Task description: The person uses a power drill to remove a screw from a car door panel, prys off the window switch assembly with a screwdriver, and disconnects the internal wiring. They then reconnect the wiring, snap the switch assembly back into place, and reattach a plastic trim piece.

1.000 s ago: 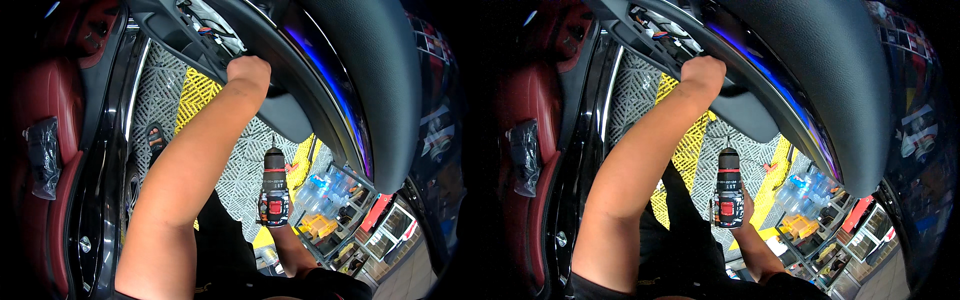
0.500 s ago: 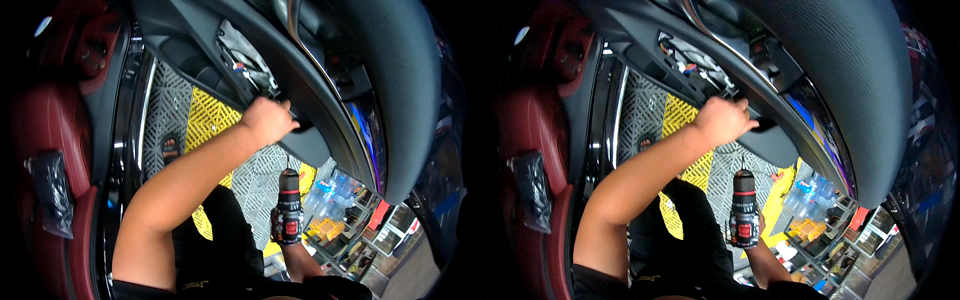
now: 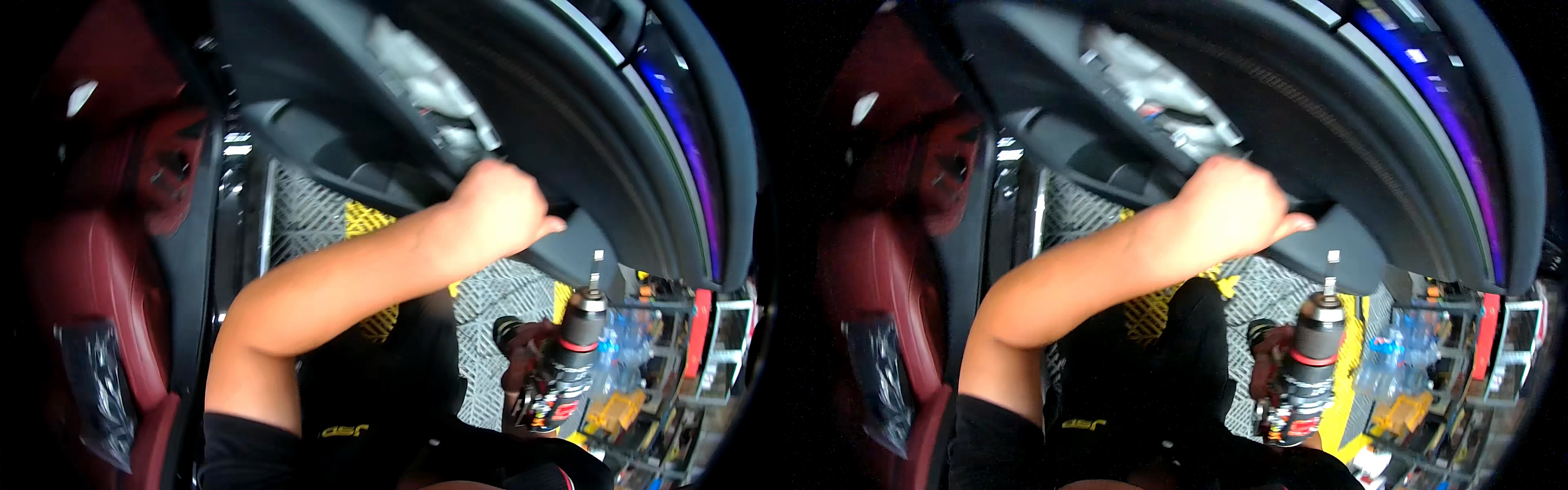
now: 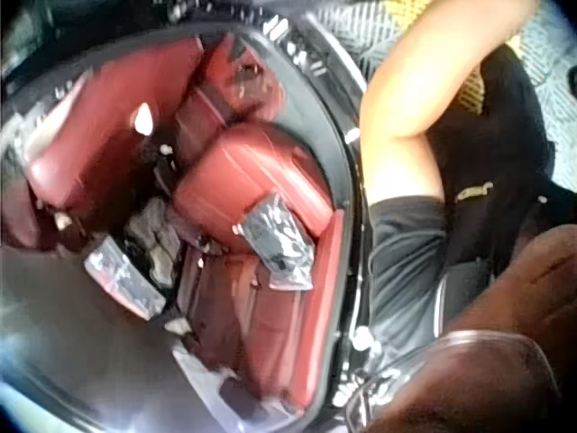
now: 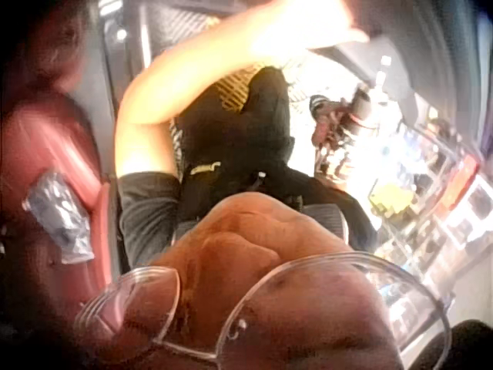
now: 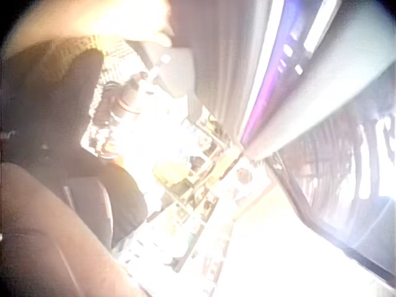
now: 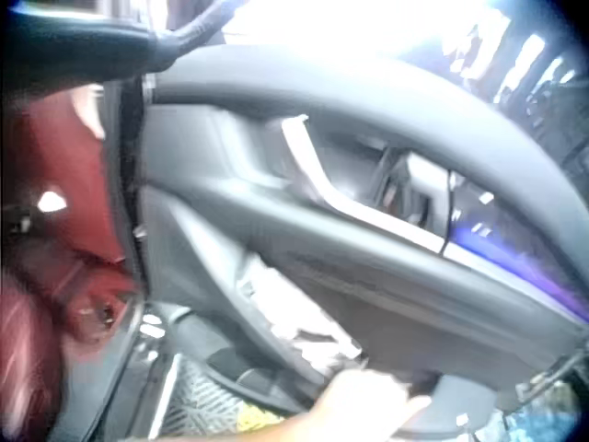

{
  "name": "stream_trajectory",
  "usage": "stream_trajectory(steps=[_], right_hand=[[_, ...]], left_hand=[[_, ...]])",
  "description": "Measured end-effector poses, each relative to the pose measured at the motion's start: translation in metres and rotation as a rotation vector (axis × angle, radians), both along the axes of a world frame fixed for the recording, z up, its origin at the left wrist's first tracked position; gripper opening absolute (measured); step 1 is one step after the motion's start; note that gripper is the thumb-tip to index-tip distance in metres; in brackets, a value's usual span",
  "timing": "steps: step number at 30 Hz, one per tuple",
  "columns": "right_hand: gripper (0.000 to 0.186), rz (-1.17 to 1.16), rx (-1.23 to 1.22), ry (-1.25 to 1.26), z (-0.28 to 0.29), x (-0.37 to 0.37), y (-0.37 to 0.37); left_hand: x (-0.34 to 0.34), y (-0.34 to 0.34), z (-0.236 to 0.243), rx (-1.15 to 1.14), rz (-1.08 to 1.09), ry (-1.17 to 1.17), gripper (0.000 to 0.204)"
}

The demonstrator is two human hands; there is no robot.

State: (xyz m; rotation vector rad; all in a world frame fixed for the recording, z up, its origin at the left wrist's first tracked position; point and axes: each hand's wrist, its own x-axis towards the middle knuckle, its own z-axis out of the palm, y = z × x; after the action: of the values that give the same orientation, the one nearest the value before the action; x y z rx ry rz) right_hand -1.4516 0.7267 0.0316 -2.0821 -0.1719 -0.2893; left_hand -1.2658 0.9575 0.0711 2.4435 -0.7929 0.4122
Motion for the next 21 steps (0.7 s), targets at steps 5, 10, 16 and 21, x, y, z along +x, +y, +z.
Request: stream_trajectory(steps=[5,10,16,21], right_hand=[[0.051,0.049,0.124,-0.312,-0.050,-0.014,0.024],[0.053,0.028,0.029,-0.357,-0.033,-0.032,0.028],[0.051,0.000,0.160,-0.388,-0.016,-0.035,0.011],[0.054,-0.059,0.275,-0.362,-0.032,-0.047,-0.003]], left_hand=[[-0.005,-0.003,0.001,0.083,0.051,-0.028,0.059],[-0.009,0.004,-0.001,0.014,0.117,0.011,0.059],[0.002,0.003,0.022,0.243,0.071,0.187,0.057],[-0.007,-0.008,0.025,0.305,0.052,0.185,0.067]])
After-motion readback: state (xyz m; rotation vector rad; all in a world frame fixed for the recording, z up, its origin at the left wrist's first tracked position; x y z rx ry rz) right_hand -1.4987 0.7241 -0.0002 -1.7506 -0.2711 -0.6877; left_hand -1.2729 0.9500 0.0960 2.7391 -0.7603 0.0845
